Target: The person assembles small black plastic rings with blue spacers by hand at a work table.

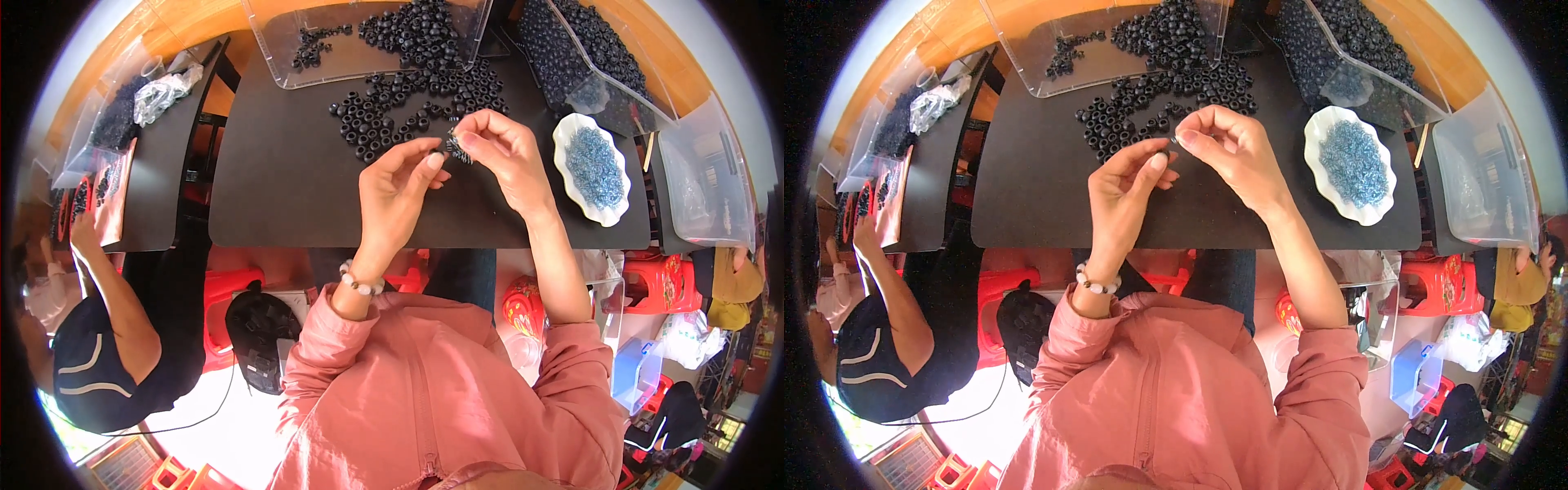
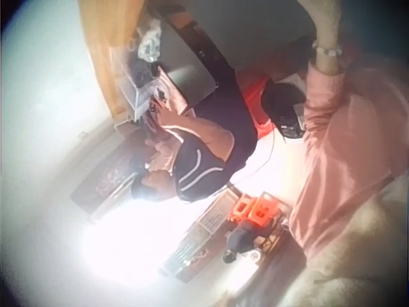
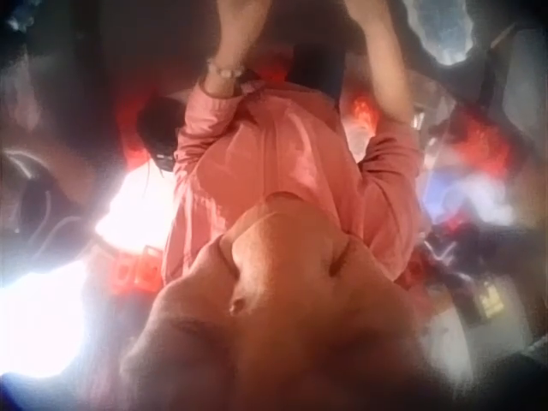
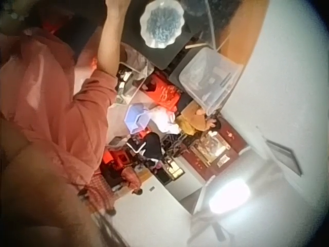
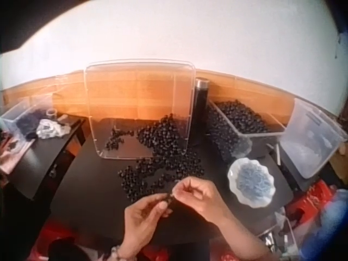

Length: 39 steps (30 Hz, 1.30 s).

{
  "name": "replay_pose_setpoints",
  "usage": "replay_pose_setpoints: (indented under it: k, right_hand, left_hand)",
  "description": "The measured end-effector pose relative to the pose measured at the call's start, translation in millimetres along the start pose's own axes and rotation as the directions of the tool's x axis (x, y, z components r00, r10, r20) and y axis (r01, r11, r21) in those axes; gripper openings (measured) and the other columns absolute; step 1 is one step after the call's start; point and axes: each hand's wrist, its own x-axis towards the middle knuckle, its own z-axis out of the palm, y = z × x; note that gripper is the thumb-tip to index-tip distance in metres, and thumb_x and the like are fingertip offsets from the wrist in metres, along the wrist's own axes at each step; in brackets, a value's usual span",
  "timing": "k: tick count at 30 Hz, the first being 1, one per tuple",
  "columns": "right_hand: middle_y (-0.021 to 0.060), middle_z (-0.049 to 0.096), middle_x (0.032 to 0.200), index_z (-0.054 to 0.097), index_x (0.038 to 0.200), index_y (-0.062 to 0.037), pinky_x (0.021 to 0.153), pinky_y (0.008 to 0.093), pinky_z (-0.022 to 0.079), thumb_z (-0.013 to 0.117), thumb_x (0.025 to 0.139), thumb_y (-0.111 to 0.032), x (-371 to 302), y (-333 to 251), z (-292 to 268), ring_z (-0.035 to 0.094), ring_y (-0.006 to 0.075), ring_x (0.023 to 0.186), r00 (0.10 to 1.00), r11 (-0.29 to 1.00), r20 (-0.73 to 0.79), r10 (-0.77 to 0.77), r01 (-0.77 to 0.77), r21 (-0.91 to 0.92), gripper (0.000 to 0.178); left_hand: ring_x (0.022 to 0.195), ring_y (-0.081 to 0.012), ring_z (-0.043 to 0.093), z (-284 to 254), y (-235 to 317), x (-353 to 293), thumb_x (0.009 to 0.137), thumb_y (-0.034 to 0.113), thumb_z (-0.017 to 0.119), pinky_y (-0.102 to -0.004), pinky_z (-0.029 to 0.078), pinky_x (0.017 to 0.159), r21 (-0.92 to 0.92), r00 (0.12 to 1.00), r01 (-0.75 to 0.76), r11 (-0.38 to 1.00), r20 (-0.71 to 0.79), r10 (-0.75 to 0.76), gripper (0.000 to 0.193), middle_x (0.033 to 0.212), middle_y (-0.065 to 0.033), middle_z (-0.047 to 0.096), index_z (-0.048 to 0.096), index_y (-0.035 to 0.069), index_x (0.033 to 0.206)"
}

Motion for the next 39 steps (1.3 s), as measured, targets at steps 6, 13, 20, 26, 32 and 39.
replay_pose_setpoints:
  k: [6,13,20,26,32,39]
  right_hand:
    - [0.0001,0.059,0.09,0.06,0.093,-0.0008,0.079,0.0214,0.042,0.063,0.087,-0.009,-28.3,-10.3,9.2,0.053,0.0054,0.085,0.998,0.975,0.063,-0.026,0.011,0.221,0.01]
    - [0.0024,0.059,0.089,0.06,0.094,0.0016,0.076,0.0226,0.044,0.064,0.086,-0.004,-40.8,-17.3,20.1,0.054,0.008,0.084,0.989,0.971,0.115,-0.092,0.064,0.229,0.01]
    - [0.0034,0.06,0.089,0.061,0.093,0.0024,0.076,0.0236,0.045,0.065,0.086,-0.006,-44.4,-20.9,24.5,0.055,0.0087,0.083,0.983,0.985,0.105,-0.148,0.137,0.105,0.011]
    - [0.0044,0.059,0.088,0.062,0.092,0.0022,0.076,0.0251,0.045,0.066,0.085,-0.008,-46.6,-17.6,26.7,0.056,0.0097,0.082,0.983,0.986,0.094,-0.157,0.151,0.066,0.013]
    - [0.0042,0.058,0.087,0.063,0.091,0.0018,0.074,0.0243,0.043,0.067,0.085,-0.01,-47.0,-18.9,28.1,0.055,0.0099,0.08,0.985,0.989,0.085,-0.149,0.147,0.029,0.014]
    - [0.0038,0.059,0.087,0.063,0.09,0.0009,0.073,0.0235,0.042,0.066,0.085,-0.009,-47.4,-14.8,26.5,0.053,0.0087,0.079,0.984,0.986,0.077,-0.16,0.163,-0.03,0.012]
  left_hand:
    - [0.08,-0.0145,0.064,-13.3,7.1,-30.1,0.09,0.012,0.06,-0.0252,0.052,0.073,-0.462,0.983,0.17,0.87,0.141,-0.117,0.026,0.099,-0.0146,0.066,0.06,-0.002,0.112]
    - [0.081,-0.0148,0.064,-18.1,6.4,-43.1,0.089,0.015,0.061,-0.0253,0.052,0.075,-0.562,0.971,0.218,0.798,0.21,-0.117,0.029,0.099,-0.013,0.066,0.061,-0.001,0.113]
    - [0.084,-0.0143,0.063,-17.6,6.8,-49.7,0.088,0.011,0.062,-0.0252,0.052,0.076,-0.611,0.969,0.221,0.76,0.223,-0.102,0.027,0.098,-0.0117,0.066,0.061,0.0,0.113]
    - [0.087,-0.0139,0.063,-16.6,14.6,-56.5,0.082,-0.004,0.064,-0.0252,0.053,0.08,-0.106,0.991,-0.128,0.986,0.027,0.132,0.027,0.1,-0.0109,0.063,0.062,-0.003,0.109]
    - [0.089,-0.0147,0.063,-15.9,13.2,-57.6,0.081,-0.006,0.064,-0.0239,0.053,0.08,-0.077,0.974,-0.225,0.971,0.013,0.226,0.027,0.103,-0.0112,0.061,0.062,-0.003,0.108]
    - [0.085,-0.0159,0.064,-14.8,16.5,-59.4,0.088,0.003,0.06,-0.0253,0.053,0.076,-0.118,0.994,-0.1,0.988,0.027,0.104,0.023,0.099,-0.0112,0.062,0.062,-0.002,0.11]
